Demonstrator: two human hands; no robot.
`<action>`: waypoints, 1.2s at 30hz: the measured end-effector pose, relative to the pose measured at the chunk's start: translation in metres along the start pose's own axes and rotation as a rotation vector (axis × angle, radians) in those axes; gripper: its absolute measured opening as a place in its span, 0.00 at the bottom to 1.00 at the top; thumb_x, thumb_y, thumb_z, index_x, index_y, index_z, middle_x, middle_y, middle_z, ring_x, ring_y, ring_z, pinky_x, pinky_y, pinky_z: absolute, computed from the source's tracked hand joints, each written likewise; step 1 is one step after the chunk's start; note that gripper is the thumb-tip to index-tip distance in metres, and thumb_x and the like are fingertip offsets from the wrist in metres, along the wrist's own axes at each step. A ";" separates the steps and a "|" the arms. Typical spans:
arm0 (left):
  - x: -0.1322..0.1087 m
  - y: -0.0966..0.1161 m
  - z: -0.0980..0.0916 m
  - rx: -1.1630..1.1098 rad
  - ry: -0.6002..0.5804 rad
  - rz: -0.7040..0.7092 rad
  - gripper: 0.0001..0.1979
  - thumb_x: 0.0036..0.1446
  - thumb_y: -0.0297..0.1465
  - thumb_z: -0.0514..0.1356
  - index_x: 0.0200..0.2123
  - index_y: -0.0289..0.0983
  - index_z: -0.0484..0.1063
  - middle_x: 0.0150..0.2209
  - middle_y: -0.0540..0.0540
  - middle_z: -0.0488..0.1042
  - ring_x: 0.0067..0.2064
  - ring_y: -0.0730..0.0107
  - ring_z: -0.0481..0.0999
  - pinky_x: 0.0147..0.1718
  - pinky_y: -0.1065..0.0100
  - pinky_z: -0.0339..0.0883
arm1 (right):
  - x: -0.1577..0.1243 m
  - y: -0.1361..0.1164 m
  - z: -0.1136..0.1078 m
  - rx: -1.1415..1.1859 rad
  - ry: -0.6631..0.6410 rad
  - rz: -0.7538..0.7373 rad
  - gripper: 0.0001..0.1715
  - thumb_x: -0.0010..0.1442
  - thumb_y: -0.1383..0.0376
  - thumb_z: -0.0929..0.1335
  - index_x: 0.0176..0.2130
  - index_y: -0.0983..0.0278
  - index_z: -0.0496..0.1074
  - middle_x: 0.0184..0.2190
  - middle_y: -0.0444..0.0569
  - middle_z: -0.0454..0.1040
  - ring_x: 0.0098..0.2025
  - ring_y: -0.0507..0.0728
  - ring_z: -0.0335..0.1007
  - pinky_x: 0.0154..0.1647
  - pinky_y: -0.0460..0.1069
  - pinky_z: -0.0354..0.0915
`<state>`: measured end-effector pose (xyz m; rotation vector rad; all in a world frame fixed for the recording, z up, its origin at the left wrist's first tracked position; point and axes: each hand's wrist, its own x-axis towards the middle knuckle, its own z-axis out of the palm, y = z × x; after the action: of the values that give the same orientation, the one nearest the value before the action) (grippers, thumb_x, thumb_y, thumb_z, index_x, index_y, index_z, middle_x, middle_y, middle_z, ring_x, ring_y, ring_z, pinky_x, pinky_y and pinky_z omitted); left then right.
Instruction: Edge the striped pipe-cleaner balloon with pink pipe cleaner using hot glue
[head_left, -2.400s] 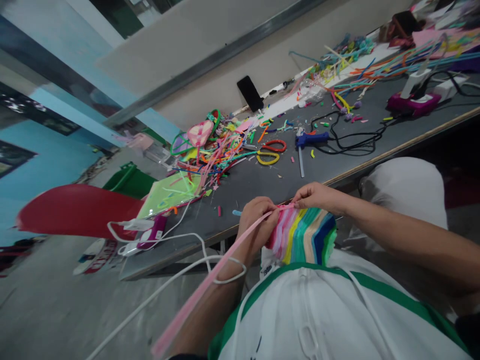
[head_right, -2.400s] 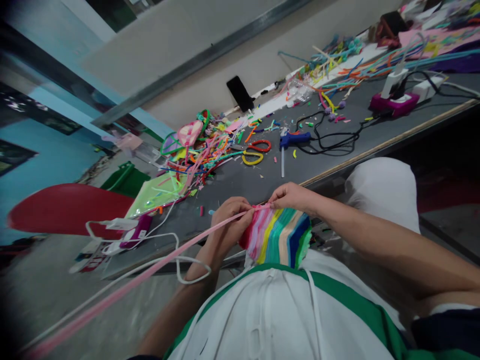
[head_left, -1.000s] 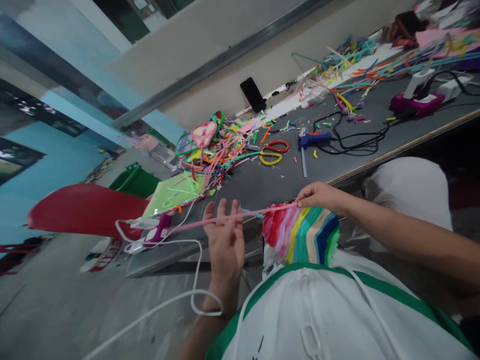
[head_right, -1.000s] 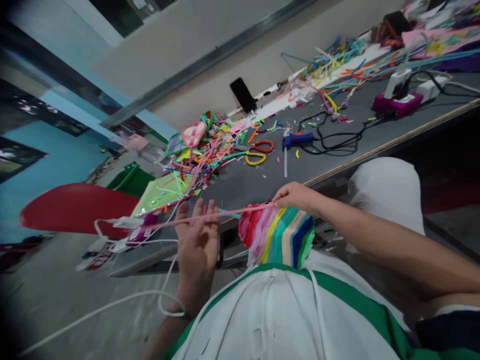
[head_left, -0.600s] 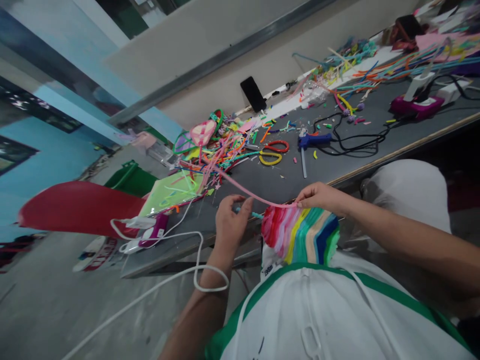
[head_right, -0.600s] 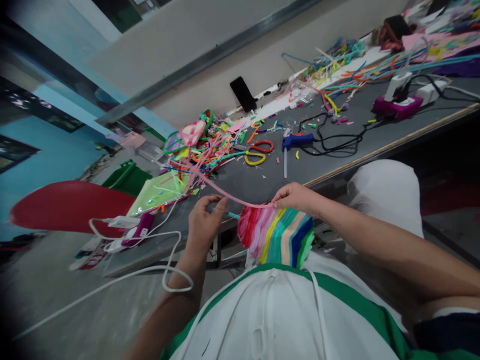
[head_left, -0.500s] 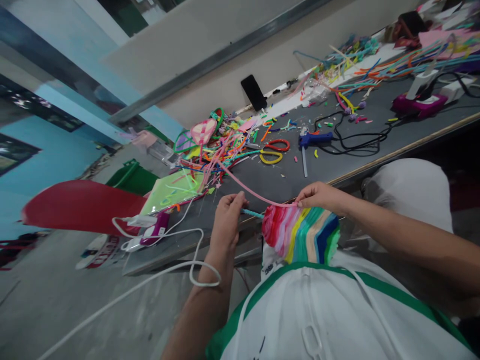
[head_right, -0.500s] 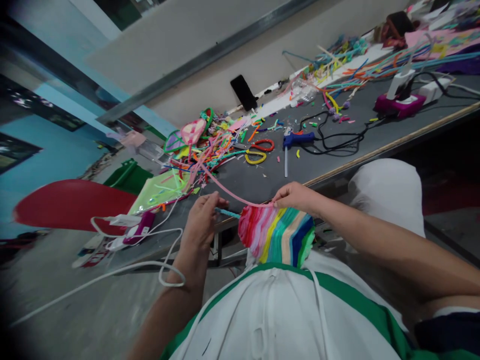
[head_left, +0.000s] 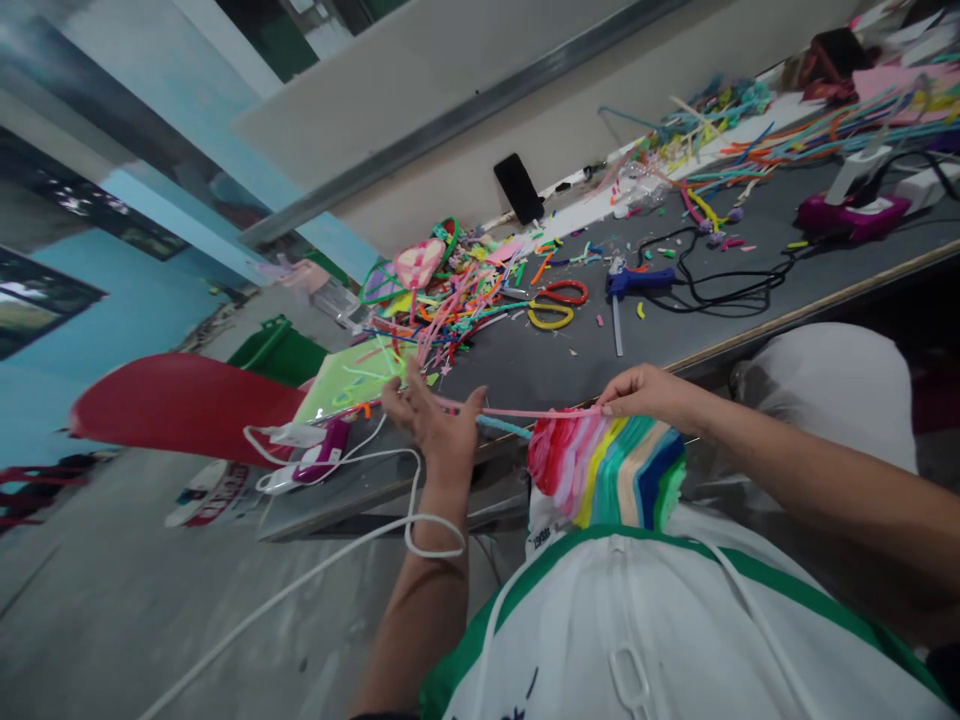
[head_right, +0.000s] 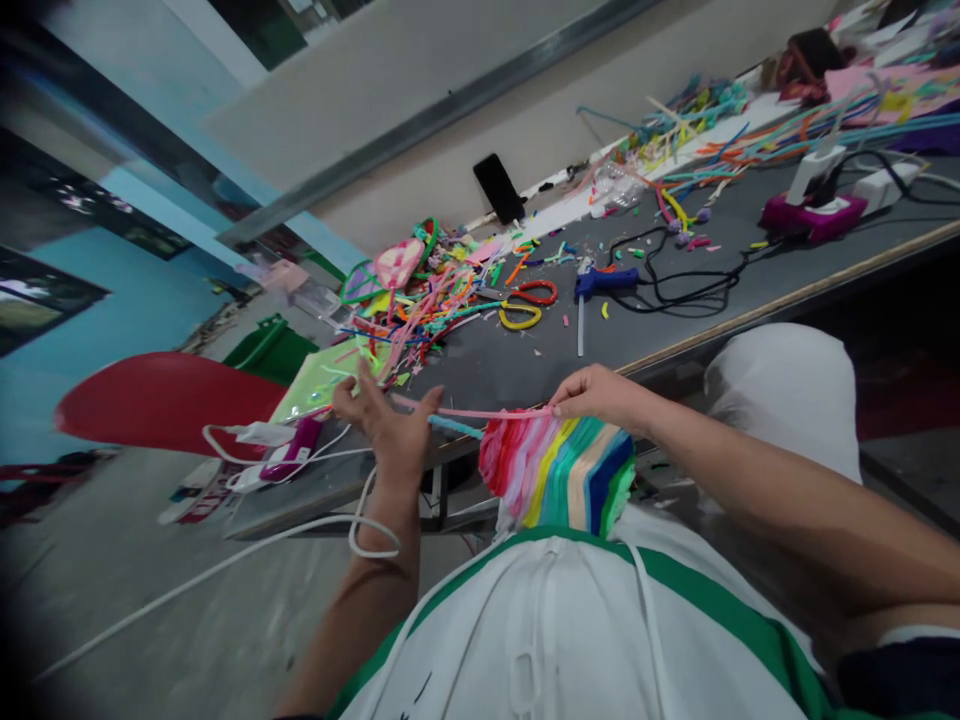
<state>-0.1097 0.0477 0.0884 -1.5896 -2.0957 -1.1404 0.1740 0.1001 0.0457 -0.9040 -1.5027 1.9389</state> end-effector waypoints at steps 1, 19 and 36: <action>-0.001 -0.001 -0.005 0.073 -0.030 0.075 0.42 0.44 0.38 0.68 0.61 0.41 0.55 0.64 0.35 0.43 0.65 0.42 0.43 0.60 0.45 0.43 | 0.000 0.000 0.000 -0.001 0.008 -0.002 0.17 0.39 0.58 0.76 0.30 0.66 0.78 0.27 0.47 0.79 0.30 0.53 0.72 0.37 0.48 0.66; -0.015 0.069 -0.002 -0.143 -0.889 0.550 0.17 0.61 0.36 0.52 0.47 0.37 0.74 0.44 0.41 0.77 0.45 0.61 0.75 0.45 0.63 0.66 | -0.001 -0.003 0.001 -0.071 0.036 -0.017 0.16 0.41 0.60 0.74 0.31 0.66 0.78 0.26 0.45 0.78 0.29 0.51 0.71 0.35 0.46 0.66; 0.013 0.082 0.010 -0.413 -1.422 -0.015 0.19 0.48 0.41 0.62 0.38 0.32 0.79 0.31 0.44 0.79 0.29 0.68 0.74 0.27 0.71 0.65 | 0.003 0.001 0.001 -0.220 0.017 -0.062 0.15 0.46 0.60 0.72 0.34 0.65 0.78 0.27 0.45 0.78 0.30 0.52 0.71 0.36 0.47 0.66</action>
<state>-0.0376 0.0707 0.1251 -3.1957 -2.5932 -0.3394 0.1710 0.1016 0.0442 -0.9506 -1.7380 1.7422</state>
